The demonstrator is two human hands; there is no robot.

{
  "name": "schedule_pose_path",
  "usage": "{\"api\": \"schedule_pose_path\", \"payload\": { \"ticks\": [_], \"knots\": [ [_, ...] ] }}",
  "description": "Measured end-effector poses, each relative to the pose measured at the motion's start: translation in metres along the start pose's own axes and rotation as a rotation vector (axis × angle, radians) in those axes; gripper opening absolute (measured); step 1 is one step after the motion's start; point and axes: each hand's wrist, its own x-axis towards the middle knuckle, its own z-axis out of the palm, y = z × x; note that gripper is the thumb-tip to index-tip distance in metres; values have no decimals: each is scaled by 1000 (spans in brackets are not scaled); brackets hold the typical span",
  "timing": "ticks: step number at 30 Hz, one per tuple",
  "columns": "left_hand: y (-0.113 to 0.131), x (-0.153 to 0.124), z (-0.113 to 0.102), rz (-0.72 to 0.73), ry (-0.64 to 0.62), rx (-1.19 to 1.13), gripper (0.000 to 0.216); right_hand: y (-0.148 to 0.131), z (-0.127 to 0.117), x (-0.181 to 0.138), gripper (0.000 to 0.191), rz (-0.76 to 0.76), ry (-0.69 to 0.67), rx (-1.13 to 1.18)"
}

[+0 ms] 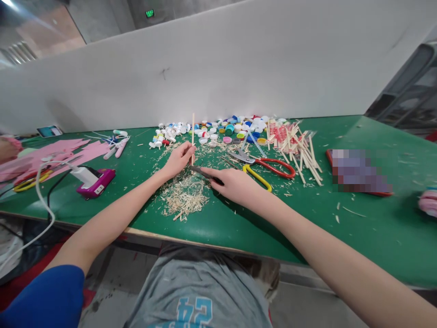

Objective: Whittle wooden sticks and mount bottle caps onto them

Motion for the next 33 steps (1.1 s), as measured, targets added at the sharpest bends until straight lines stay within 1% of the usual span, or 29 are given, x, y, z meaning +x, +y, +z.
{"api": "schedule_pose_path", "payload": {
  "ticks": [3, 8, 11, 15, 21, 27, 33],
  "knots": [
    [2, 0, -1, 13, -9, 4, 38, 0, -1, 0, 49, 6, 31, -53],
    [1, 1, -1, 9, -28, -28, 36, 0, 4, 1, 48, 12, -43, -146],
    [0, 1, -2, 11, -28, -19, 35, 0, 7, 1, 47, 8, -41, -147],
    [2, 1, -3, 18, -26, -2, 35, -1, 2, 0, 47, 0, -20, -168],
    [5, 0, -4, 10, -25, 22, 33, -1, -5, 1, 47, 46, -68, -191],
    [5, 0, -4, 15, -12, 56, 34, 4, -4, 0, 47, 54, -60, -182],
    [5, 1, -4, 48, -1, 31, 33, 7, -3, 1, 47, 72, -96, -158]
  ]
}}
